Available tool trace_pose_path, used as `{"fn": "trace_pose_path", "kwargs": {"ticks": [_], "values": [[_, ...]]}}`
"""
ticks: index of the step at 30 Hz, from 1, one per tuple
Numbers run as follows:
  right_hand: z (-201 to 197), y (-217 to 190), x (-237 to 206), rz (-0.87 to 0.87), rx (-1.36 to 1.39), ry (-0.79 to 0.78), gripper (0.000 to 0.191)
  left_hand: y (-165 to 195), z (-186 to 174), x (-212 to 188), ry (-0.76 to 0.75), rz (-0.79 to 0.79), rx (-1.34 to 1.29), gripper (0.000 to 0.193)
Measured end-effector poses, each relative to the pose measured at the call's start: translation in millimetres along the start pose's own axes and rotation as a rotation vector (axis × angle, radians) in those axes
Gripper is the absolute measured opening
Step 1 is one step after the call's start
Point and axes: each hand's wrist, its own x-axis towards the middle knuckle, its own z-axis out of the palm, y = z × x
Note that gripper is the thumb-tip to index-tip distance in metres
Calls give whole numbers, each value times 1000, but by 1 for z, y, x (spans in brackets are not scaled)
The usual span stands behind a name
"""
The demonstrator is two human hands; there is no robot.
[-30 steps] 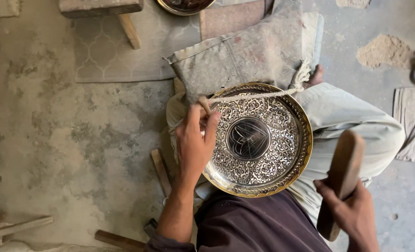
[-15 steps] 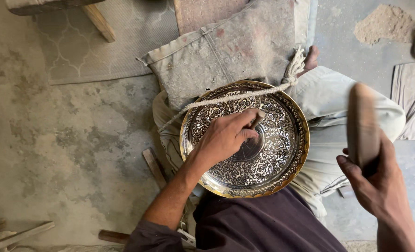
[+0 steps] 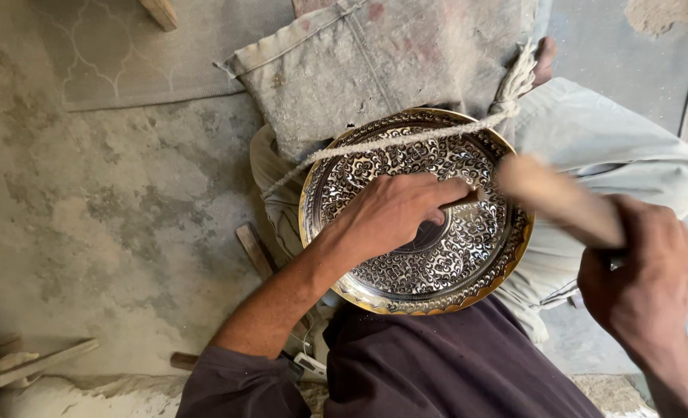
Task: The person engraves a decorative pattern into the center of an ornate brass tray resting on their lap. They first cut lines with a small handheld graver, then place a punch on the metal and strike it with a wooden mallet to stamp a design into the tray's center medallion.
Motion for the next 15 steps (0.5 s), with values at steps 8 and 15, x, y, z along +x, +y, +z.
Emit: {"fn": "trace_pose_path", "kwargs": {"ticks": [8,15], "values": [[-17,-27,23,-130,-126,-82,46,-2,10,-16,213,-18,-15,42],[-30,-55,50,-368,-450,-121,44,-1,33,-32,343,-183,-44,31]]}}
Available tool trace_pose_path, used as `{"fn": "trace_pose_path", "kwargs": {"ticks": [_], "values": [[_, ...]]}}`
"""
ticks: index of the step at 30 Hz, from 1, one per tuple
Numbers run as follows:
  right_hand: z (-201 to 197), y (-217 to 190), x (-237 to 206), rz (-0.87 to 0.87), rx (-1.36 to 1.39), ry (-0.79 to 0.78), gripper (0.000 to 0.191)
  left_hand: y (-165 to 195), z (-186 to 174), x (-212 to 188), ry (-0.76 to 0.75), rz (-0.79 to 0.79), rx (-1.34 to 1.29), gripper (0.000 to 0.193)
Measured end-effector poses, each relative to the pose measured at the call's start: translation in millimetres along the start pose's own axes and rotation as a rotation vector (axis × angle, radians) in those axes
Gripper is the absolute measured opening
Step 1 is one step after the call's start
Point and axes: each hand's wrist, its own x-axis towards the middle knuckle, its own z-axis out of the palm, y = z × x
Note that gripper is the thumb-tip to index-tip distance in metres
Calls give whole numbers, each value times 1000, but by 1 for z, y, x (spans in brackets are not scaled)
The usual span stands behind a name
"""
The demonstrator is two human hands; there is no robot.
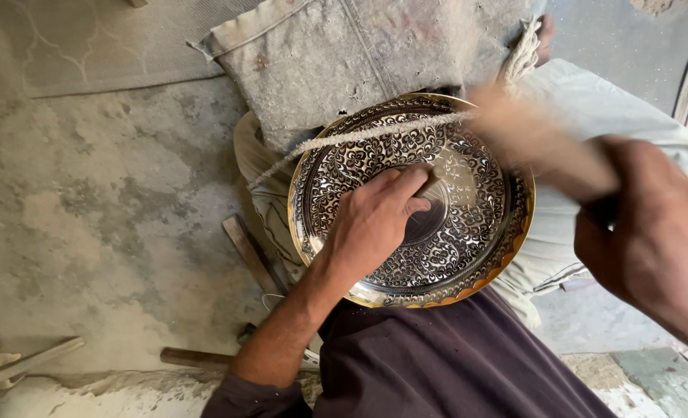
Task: The person engraves a decorative pattern into the center of an ornate brass tray resting on their lap. They first cut lines with a small handheld graver, then place a punch on the metal and strike it with a wooden mallet to stamp a design into the tray's center medallion.
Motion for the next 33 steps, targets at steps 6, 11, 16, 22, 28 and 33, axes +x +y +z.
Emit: {"fn": "trace_pose_path", "kwargs": {"ticks": [6,11,16,22,28,33], "values": [[-30,-23,18,-165,-192,2,43,7,14,-26,389,-15,-80,19],[-59,-55,35,-328,-304,9,45,9,23,-43,470,-191,-113,19],[-76,-79,46,-484,-535,-31,51,6,32,-50,515,-250,-115,23],[-73,-82,40,-553,-645,147,41,6,36,-57,563,-186,-114,15],[-74,-75,37,-538,-746,-13,48,2,39,-52,548,-339,-178,18],[-87,-72,40,-512,-482,181,52,-5,44,-54,625,-68,17,17]]}}
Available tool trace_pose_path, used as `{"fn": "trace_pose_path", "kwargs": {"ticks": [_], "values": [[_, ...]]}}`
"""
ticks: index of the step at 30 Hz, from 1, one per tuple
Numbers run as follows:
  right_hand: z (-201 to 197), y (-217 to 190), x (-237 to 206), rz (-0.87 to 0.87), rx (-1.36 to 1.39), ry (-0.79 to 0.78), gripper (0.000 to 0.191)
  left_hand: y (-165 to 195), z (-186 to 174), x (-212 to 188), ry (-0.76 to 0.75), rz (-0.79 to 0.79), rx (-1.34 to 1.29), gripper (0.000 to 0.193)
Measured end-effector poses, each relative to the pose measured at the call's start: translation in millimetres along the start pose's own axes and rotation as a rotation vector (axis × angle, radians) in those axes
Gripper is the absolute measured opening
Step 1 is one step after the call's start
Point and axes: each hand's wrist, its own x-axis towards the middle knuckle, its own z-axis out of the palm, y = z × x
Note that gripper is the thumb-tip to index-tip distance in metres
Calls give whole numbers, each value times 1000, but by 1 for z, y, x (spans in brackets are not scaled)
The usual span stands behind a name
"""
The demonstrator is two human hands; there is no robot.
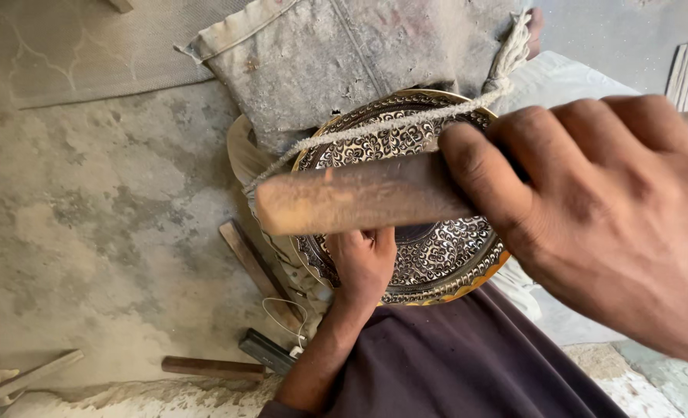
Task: The person engraves a decorative pattern into the center of an ornate brass tray resting on their lap. They first cut lines with a small handheld graver, then place a punch on the metal and strike it with a wooden mallet to stamp a design into the tray's center medallion.
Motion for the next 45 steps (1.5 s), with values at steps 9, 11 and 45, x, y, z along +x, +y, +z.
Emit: {"fn": "trace_pose_path", "kwargs": {"ticks": [9,11,45], "values": [[16,6,2,74,196,60,46,2,4,4,-45,-183,-170,31],[19,9,-3,48,112,77,39,6,2,13,-94,-134,-179,27],[129,-125,-178,1121,789,-92,42,30,-12,109,-937,264,-163,24]]}}
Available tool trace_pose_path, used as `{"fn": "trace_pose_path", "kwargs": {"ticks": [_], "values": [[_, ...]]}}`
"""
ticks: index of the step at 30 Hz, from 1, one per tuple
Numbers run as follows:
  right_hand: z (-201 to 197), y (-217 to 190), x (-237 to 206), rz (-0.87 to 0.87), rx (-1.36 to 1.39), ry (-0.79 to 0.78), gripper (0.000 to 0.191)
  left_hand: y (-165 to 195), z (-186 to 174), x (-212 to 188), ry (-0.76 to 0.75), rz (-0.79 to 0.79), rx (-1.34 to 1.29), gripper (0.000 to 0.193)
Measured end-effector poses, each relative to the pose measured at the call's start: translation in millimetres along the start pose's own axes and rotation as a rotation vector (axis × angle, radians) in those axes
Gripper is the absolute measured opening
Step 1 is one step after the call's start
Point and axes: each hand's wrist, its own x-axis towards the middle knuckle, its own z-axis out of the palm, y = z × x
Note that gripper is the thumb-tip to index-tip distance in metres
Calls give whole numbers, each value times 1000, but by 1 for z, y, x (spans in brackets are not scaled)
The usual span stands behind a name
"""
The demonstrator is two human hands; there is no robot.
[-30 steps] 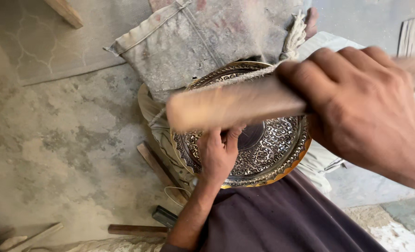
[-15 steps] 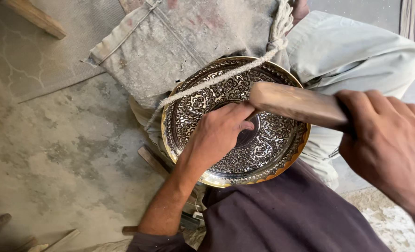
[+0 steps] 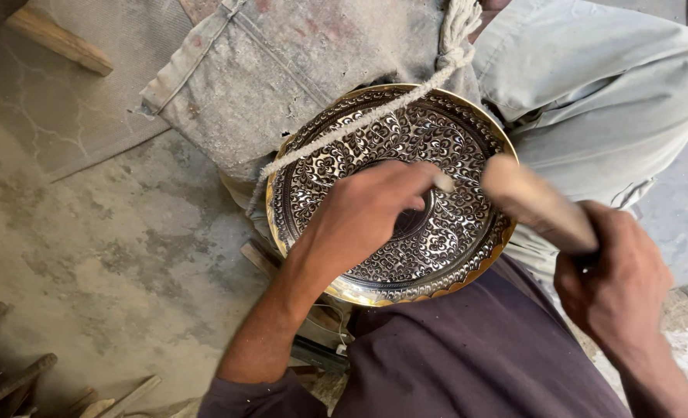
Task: The person engraves a decorative pattern into the center of an ornate brass tray resting on their lap. They first cut lines with a small handheld graver, then place a punch on the metal and strike it with a wooden mallet to stamp a design into the tray's center medallion.
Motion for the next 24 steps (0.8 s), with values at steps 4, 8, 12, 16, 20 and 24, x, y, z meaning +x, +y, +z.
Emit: {"fn": "trace_pose_path", "kwargs": {"ticks": [4,8,12,16,20,24], "values": [[-8,1,18,41,185,60,48,-5,14,-29,364,-156,-213,19],[-22,-24,53,-196,141,129,39,-11,36,-45,507,-236,-238,25],[-48,-63,79,-410,214,109,42,-12,50,-51,590,-261,-200,24],[-70,-106,96,-447,249,-24,51,-12,50,-52,569,-297,-195,26],[-82,-120,106,-757,-565,21,41,-15,42,-47,479,-164,-14,24],[-75,-100,106,-627,-367,7,52,-16,28,-40,346,-148,-66,21]]}}
